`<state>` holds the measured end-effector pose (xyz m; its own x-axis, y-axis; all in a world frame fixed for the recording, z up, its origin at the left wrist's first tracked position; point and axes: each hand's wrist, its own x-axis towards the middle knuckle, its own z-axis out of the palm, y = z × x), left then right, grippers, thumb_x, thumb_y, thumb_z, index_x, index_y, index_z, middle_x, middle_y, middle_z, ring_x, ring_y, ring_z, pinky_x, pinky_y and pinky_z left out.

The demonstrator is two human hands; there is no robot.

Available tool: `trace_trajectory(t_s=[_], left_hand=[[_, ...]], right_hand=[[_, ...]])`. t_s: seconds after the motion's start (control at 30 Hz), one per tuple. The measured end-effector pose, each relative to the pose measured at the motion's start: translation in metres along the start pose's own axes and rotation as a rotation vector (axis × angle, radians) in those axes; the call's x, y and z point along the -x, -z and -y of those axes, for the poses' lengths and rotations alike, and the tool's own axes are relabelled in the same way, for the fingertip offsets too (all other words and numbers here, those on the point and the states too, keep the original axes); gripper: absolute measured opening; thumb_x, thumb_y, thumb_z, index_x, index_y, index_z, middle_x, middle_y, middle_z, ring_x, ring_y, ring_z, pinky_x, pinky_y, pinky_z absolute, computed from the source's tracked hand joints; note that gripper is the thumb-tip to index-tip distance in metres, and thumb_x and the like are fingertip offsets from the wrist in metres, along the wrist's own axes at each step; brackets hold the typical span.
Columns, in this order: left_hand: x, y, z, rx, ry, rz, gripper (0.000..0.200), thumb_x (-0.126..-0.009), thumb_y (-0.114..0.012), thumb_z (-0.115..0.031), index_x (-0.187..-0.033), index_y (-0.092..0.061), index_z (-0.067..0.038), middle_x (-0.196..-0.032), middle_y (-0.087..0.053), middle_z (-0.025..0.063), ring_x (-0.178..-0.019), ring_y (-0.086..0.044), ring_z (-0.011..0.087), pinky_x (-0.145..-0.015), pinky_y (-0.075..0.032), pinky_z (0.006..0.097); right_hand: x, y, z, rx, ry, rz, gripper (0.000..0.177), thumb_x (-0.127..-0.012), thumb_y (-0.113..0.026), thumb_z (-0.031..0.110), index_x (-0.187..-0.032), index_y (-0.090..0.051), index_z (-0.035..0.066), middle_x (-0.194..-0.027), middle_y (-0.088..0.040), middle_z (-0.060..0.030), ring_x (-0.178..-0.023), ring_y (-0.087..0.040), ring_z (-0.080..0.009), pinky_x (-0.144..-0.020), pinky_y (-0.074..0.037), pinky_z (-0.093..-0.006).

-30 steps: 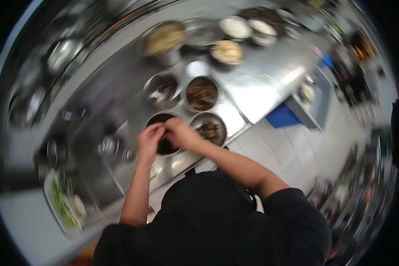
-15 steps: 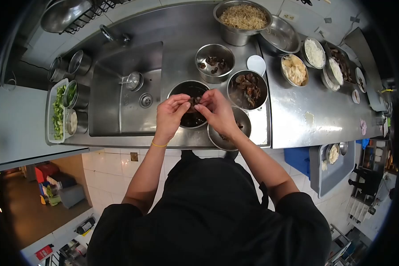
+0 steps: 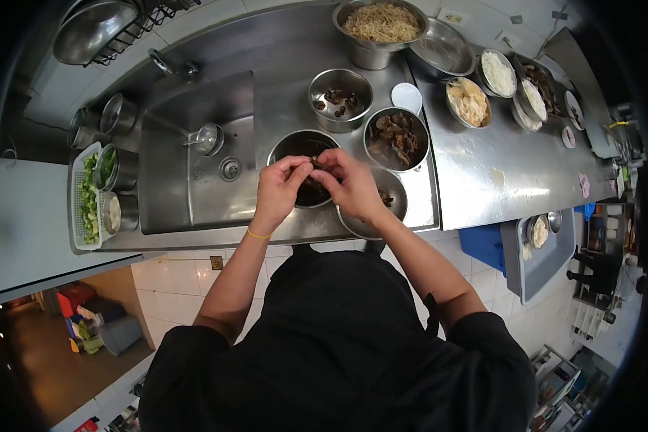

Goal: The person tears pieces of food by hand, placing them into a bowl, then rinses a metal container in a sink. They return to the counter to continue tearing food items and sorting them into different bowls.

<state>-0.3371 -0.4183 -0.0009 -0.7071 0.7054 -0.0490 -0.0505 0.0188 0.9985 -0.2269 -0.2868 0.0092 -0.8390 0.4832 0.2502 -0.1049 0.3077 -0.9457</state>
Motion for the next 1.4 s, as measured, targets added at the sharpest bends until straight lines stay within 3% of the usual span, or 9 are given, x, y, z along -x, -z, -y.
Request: trace_trajectory(t_s=[0.1,0.23,0.3,0.53,0.77,0.83,0.97,1.2,1.4], left_hand=[[-0.003,0.002,-0.002,-0.002,-0.001,0.039,0.016,-0.094,-0.065,-0.009,-0.102,-0.069,0.003,-0.093,-0.069,0.004,-0.084,-0.061,0.0072,-0.077,-0.05,0.0223],[-0.002,0.001,-0.008,-0.017,-0.024,0.092,0.016,-0.096,-0.062,-0.009,-0.105,-0.067,0.003,-0.095,-0.069,0.0049,-0.087,-0.062,0.0091,-0.079,-0.052,0.0247],[-0.002,-0.002,-0.01,0.405,0.132,0.096,0.017,-0.098,-0.058,-0.009,-0.109,-0.064,0.002,-0.097,-0.067,0.0072,-0.09,-0.065,0.0143,-0.081,-0.054,0.0286],[-0.001,-0.004,-0.012,0.527,0.229,0.087,0.021,-0.099,-0.055,-0.009,-0.117,-0.058,0.0,-0.102,-0.065,0.0098,-0.095,-0.066,0.0205,-0.081,-0.055,0.0316],[0.008,-0.051,-0.024,0.267,0.179,0.178,0.023,-0.093,-0.065,-0.005,-0.115,-0.06,-0.001,-0.1,-0.063,0.007,-0.084,-0.062,0.013,-0.072,-0.052,0.0257],[0.011,-0.075,-0.025,0.133,0.11,0.147,0.019,-0.09,-0.069,-0.005,-0.107,-0.062,0.0,-0.089,-0.063,0.0034,-0.076,-0.059,0.0078,-0.064,-0.049,0.0222],[0.013,-0.102,-0.024,0.08,0.099,0.042,0.012,-0.091,-0.066,-0.004,-0.101,-0.061,0.001,-0.085,-0.063,0.0042,-0.074,-0.059,0.0086,-0.064,-0.049,0.0227],[0.028,-0.145,-0.012,0.196,0.143,-0.137,0.012,-0.096,-0.06,-0.005,-0.105,-0.057,0.0,-0.092,-0.061,0.0047,-0.08,-0.06,0.012,-0.071,-0.051,0.0265],[0.034,-0.167,-0.016,0.259,0.145,-0.139,0.019,-0.093,-0.064,-0.006,-0.109,-0.06,0.003,-0.088,-0.065,0.0068,-0.074,-0.062,0.0111,-0.067,-0.053,0.0242]], right_hand=[[-0.006,0.008,-0.006,-0.399,-0.347,0.086,0.015,-0.087,-0.071,0.003,-0.098,-0.061,-0.001,-0.082,-0.065,-0.0031,-0.067,-0.061,-0.0072,-0.058,-0.049,-0.0229],[-0.013,0.02,-0.005,-0.533,-0.385,0.122,0.013,-0.087,-0.067,0.001,-0.099,-0.061,-0.001,-0.082,-0.065,-0.0062,-0.067,-0.062,-0.0104,-0.057,-0.05,-0.0244],[-0.014,0.023,-0.007,-0.679,-0.394,-0.06,0.012,-0.087,-0.063,-0.001,-0.099,-0.059,-0.002,-0.084,-0.066,-0.0084,-0.071,-0.063,-0.0126,-0.059,-0.051,-0.0255],[-0.009,0.06,-0.011,-0.588,-0.473,0.179,0.015,-0.092,-0.06,0.003,-0.106,-0.059,-0.002,-0.092,-0.066,-0.0106,-0.079,-0.064,-0.0149,-0.068,-0.052,-0.0275],[0.008,0.087,-0.003,-0.457,-0.406,0.328,0.019,-0.095,-0.057,0.0,-0.113,-0.059,-0.007,-0.087,-0.066,-0.0081,-0.074,-0.063,-0.012,-0.068,-0.052,-0.0249],[0.015,0.092,-0.005,-0.451,-0.371,0.308,0.017,-0.094,-0.059,-0.001,-0.11,-0.06,-0.006,-0.085,-0.065,-0.0066,-0.069,-0.06,-0.0099,-0.064,-0.05,-0.0237],[0.023,0.104,-0.021,-0.424,-0.353,0.199,0.011,-0.093,-0.06,-0.001,-0.103,-0.063,-0.005,-0.081,-0.065,-0.0053,-0.063,-0.058,-0.0081,-0.058,-0.049,-0.0227],[0.045,0.114,-0.031,-0.601,-0.366,0.033,0.01,-0.093,-0.062,0.002,-0.101,-0.064,-0.003,-0.077,-0.064,-0.0044,-0.06,-0.056,-0.0078,-0.054,-0.047,-0.0226],[0.049,0.137,-0.035,-0.463,-0.369,0.11,0.01,-0.093,-0.061,0.003,-0.102,-0.063,-0.002,-0.077,-0.064,-0.0034,-0.06,-0.056,-0.0075,-0.055,-0.047,-0.0237]])
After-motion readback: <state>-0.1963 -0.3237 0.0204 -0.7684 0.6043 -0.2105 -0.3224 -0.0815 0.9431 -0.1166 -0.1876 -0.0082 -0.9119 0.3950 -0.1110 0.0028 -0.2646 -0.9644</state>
